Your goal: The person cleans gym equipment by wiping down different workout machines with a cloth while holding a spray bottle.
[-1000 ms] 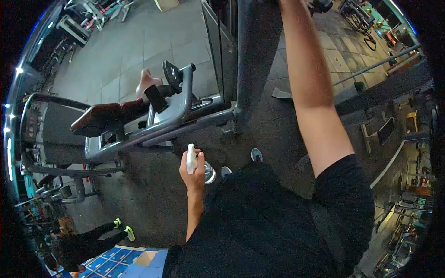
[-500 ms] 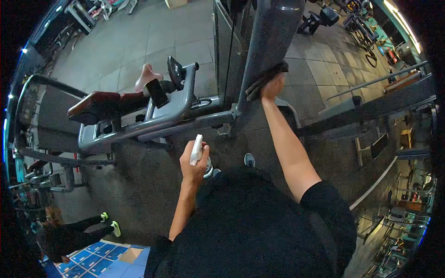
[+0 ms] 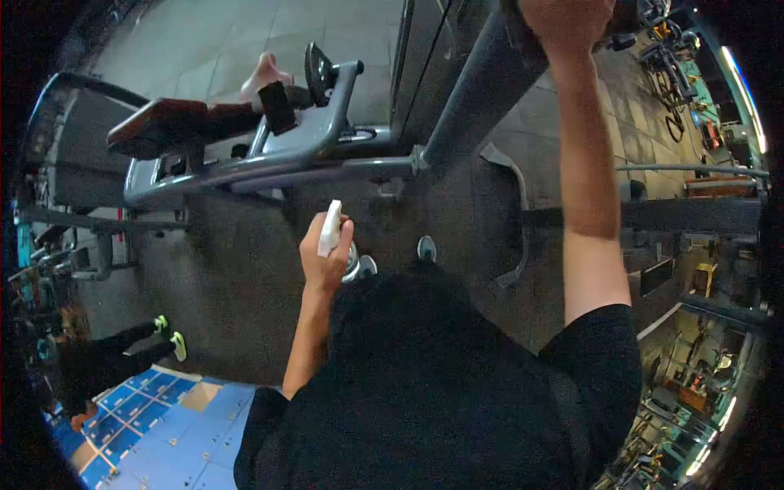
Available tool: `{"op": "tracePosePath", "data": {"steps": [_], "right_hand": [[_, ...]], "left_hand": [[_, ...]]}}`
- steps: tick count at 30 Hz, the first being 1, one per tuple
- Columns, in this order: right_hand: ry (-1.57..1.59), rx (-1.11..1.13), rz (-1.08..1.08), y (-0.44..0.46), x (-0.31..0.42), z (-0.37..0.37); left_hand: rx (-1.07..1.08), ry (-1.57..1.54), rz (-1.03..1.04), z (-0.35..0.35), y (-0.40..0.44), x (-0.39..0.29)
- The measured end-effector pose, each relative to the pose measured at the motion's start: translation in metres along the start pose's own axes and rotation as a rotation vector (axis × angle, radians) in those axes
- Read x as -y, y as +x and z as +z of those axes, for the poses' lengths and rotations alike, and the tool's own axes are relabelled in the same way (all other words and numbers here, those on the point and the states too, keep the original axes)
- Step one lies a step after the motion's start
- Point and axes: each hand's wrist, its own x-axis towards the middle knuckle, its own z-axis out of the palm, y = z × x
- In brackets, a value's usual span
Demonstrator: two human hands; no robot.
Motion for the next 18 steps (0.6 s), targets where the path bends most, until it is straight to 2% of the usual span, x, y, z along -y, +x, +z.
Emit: {"op": "tracePosePath", "data": {"steps": [1, 3, 5, 7, 9, 11, 12, 13, 14, 15, 17, 18], "right_hand": [[0.009, 0.010, 0.001, -0.013, 0.014, -0.002], [0.501, 0.120, 0.016, -0.065, 0.039, -0.002], [-0.042, 0.258, -0.471, -0.116, 0.035, -0.006], [0.017, 0.313, -0.626, -0.184, 0.039, -0.002], [-0.130, 0.437, -0.849, -0.217, 0.048, -0.012], [-0.356, 0.394, -1.082, -0.270, 0.062, -0.010], [-0.385, 0.383, -1.076, -0.290, 0.062, -0.007], [-0.161, 0.447, -1.033, -0.305, 0.061, -0.002], [0.065, 0.503, -0.984, -0.307, 0.057, 0.002], [0.042, 0.485, -0.984, -0.284, 0.052, -0.004], [-0.350, 0.364, -1.416, -0.200, 0.043, -0.037], [-0.576, 0.259, -1.406, -0.165, 0.032, -0.039]], "left_hand": [[0.006, 0.007, -0.008, 0.003, 0.003, -0.002], [0.022, 0.036, 0.002, 0.011, 0.006, 0.002], [0.021, 0.028, 0.016, 0.023, 0.008, -0.003], [0.022, 0.021, 0.041, 0.029, 0.007, -0.014], [0.021, -0.079, 0.026, 0.036, 0.006, -0.022], [0.020, -0.104, 0.058, 0.040, 0.000, -0.020], [0.015, -0.128, 0.084, 0.042, -0.001, -0.018], [0.001, -0.124, 0.126, 0.043, -0.003, -0.017], [-0.009, -0.134, 0.116, 0.043, -0.008, -0.017], [-0.023, -0.143, 0.104, 0.042, -0.012, -0.017], [-0.046, -0.112, 0.127, 0.042, -0.017, -0.009], [-0.072, -0.087, 0.127, 0.045, -0.016, -0.007]]}}
